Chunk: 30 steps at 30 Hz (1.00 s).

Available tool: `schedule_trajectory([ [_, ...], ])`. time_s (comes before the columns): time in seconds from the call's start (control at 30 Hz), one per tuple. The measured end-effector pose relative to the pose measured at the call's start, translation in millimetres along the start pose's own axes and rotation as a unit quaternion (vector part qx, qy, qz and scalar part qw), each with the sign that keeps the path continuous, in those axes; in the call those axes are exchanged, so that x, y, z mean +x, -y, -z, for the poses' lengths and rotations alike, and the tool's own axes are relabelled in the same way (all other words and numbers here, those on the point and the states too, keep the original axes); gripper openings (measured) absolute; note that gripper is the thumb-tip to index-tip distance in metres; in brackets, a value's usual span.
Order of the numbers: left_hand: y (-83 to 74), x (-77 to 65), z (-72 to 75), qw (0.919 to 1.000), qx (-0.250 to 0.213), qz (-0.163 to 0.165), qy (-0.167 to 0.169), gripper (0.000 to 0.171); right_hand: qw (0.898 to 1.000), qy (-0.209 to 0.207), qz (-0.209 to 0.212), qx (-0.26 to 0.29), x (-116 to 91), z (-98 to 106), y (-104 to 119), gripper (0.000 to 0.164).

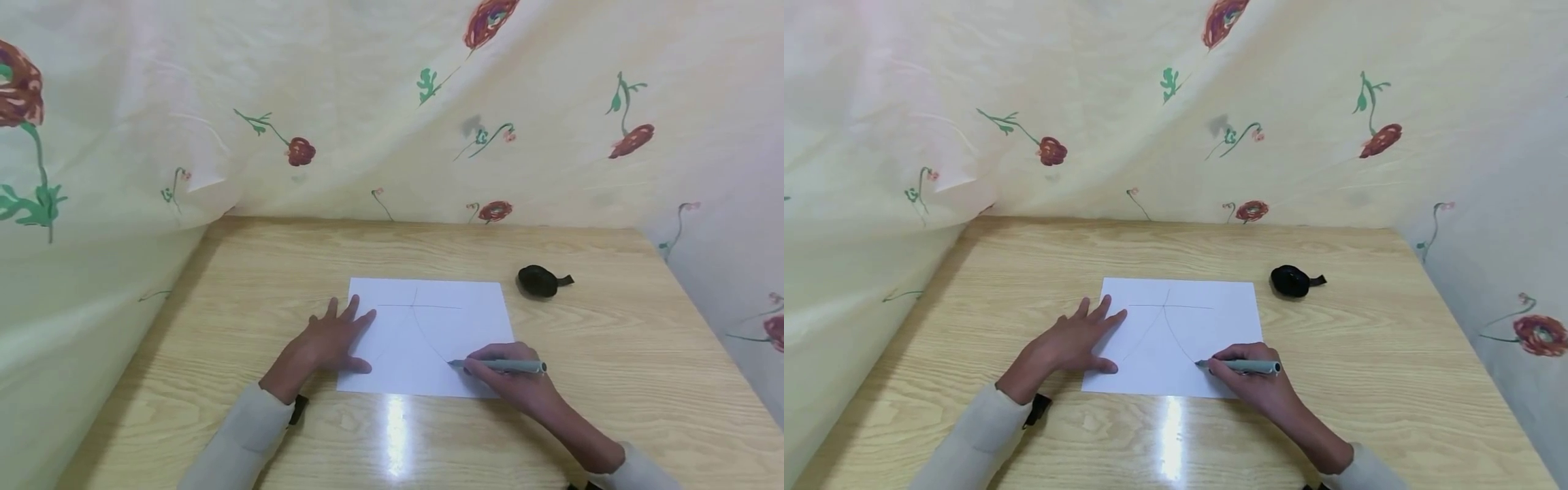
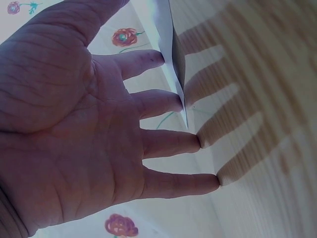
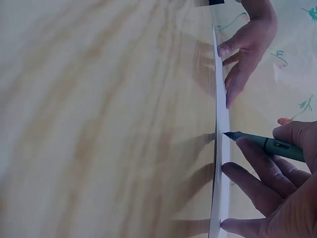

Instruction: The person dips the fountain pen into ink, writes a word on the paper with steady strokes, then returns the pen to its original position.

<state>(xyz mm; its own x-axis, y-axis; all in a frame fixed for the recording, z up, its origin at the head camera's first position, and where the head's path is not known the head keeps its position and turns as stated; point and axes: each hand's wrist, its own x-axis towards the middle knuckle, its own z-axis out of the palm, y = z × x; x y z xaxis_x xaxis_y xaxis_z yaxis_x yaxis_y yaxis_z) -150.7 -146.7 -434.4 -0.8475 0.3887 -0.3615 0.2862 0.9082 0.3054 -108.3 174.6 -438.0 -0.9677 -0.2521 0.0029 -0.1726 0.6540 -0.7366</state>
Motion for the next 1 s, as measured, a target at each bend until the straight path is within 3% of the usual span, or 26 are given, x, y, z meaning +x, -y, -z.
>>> schedule_trajectory([
  [0.63,0.7,1.2,0.5,1.0000,0.002,-0.005,0.001,0.097,1.000,-0.003,0.018,0.006,0.4,-0.1,-2.7,0.008],
  [1.0,-0.7,1.5,1.9,1.0000,0.001,-0.004,0.003,0.097,1.000,-0.002,-0.020,0.020,1.4,1.8,0.9,0.010],
])
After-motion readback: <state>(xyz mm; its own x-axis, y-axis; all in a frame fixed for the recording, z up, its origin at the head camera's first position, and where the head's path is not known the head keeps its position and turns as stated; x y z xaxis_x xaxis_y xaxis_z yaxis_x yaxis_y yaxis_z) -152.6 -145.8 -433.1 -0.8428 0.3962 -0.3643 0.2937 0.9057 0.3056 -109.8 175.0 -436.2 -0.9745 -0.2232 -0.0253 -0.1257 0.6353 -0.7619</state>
